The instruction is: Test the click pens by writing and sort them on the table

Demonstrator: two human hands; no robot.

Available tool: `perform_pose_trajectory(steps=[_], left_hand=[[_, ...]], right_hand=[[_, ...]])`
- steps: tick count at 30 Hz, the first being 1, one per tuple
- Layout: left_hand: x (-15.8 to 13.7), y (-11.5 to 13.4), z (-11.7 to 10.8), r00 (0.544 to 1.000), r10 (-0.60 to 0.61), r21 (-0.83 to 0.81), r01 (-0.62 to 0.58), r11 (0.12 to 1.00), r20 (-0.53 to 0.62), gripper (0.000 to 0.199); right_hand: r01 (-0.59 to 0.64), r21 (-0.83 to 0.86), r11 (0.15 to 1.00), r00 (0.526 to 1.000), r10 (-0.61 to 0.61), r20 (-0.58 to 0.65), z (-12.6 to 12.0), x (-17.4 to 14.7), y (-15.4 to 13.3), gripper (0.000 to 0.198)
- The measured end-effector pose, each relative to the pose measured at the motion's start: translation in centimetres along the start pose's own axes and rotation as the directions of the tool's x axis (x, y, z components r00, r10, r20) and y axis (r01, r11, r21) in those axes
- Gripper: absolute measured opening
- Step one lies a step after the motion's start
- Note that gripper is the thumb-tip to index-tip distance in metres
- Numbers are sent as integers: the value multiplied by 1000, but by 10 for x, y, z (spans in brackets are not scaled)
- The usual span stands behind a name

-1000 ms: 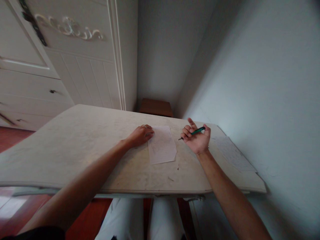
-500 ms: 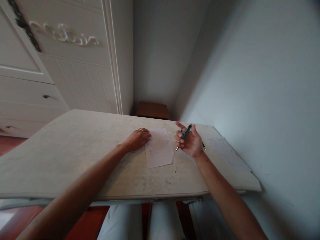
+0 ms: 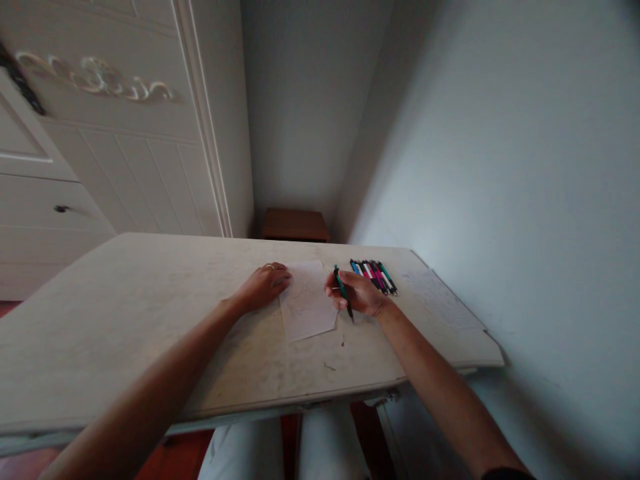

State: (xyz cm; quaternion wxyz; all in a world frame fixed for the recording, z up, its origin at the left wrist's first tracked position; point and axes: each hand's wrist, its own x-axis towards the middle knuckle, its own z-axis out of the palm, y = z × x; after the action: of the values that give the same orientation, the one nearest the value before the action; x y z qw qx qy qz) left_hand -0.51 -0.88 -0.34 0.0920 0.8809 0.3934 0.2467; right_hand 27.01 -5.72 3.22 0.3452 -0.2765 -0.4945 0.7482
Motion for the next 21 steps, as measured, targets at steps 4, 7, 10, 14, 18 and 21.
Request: perform_pose_trajectory(steps=[4,7,10,14,18,21], left_hand=[[1,0,0,1000,4,-13,-4,1000,5,34],[1,0,0,1000,9,-25,-9,1000,0,34],[0,0,-1,1000,6,-19,-6,1000,6,34],[0,-1,-1,1000,-5,-3,5,1000,20,36],[0,-4,1,1000,0,-15,1,1000,23,37],[1,-6,3,1000,-8,-38,8,999,11,36]], right_hand=[[70,-118,991,997,-65,49,3,-3,1,33],[178,-124,976,983,-181,-14,3,-2,2,35],[251,-114,961,949,-267,-165,-4,2,3,38],[282,-85,956,900,-295,-320,-15,5,3,40],[415,47,909,858,-374,-352,-18,2,-4,33],[483,126,866,847,-426,-318,-16,-1,-9,32]])
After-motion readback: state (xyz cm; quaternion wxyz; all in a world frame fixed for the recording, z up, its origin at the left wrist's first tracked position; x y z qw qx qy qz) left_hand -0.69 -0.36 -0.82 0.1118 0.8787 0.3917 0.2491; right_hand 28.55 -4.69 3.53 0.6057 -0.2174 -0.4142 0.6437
